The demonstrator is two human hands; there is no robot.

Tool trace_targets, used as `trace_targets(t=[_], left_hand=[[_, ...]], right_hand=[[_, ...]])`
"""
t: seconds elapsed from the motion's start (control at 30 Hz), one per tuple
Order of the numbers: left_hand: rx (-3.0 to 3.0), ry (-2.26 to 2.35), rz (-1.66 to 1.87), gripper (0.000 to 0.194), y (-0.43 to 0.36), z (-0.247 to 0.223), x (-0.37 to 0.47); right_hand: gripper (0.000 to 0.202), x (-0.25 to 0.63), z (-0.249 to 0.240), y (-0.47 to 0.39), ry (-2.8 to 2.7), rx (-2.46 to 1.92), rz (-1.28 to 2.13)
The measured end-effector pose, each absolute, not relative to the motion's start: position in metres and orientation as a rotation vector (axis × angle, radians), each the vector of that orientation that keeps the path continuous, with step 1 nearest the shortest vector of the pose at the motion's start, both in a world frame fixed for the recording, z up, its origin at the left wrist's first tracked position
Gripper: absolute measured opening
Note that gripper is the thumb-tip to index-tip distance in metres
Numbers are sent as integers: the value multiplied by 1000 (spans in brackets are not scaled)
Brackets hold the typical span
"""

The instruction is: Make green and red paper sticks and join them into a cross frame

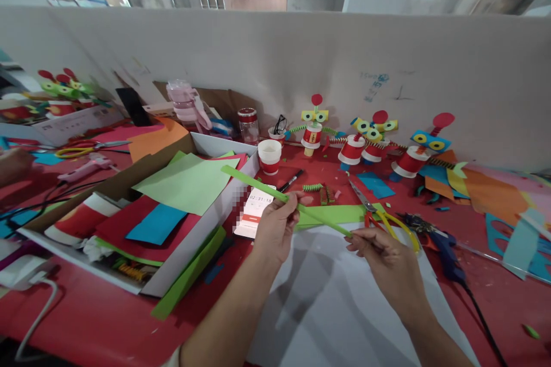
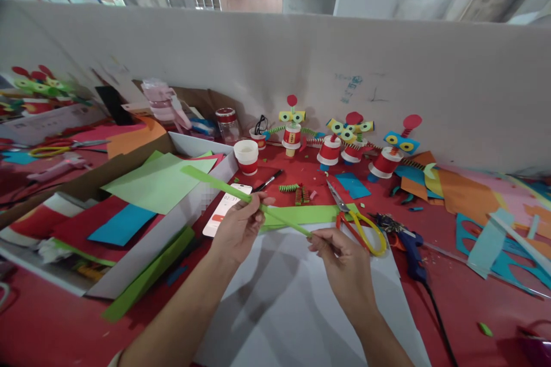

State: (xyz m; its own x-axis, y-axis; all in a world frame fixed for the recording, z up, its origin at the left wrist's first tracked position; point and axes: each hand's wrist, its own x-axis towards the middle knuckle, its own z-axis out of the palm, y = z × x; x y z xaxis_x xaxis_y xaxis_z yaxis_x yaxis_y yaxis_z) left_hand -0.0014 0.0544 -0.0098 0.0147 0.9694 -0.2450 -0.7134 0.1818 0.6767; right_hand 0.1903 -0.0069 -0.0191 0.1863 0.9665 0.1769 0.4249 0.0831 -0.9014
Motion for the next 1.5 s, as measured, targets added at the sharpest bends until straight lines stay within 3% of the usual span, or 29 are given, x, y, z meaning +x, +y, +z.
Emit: trace_targets(t=[0.3,0.5,0.6,0.67,0.77,0.8,0.87,0.97,1.27,1.4,1.5], left_hand=[[254,689,1602,11,73,-2,-49],[226,729,1658,14,76,1,-62],[285,852,1723,18,73,2,-59],[464,1107,1930,11,65,2,-52],[1244,1614,2307,47,42,3,-30],[1639,1632,2241,49,33,2,-21],[2332,1405,1757,39,17,-1,0],[2642,1191,1216,23,3,-8,23],[2269,1398,1120,13,4,-19,20],[2059,1499,961,12,4,-15,19],[2082,1511,954,12,5,-16,18]], right_hand=[[24,221,-10,4,-1375,-1544,630],[22,223,-4,3,-1427,-1486,635],[18,219,-7,2,-1424,-1484,645],[16,216,-9,2,-1409,-1471,668],[14,212,-8,1,-1409,-1456,664],[13,210,-6,0,-1425,-1443,661],[12,207,-4,-2,-1487,-1401,676],[12,204,-2,-5,-1586,-1336,718],[9,196,-10,-3,-1212,-1287,971],[8,201,-13,1,-1228,-1291,898],[6,205,-15,1,-1407,-1330,662]])
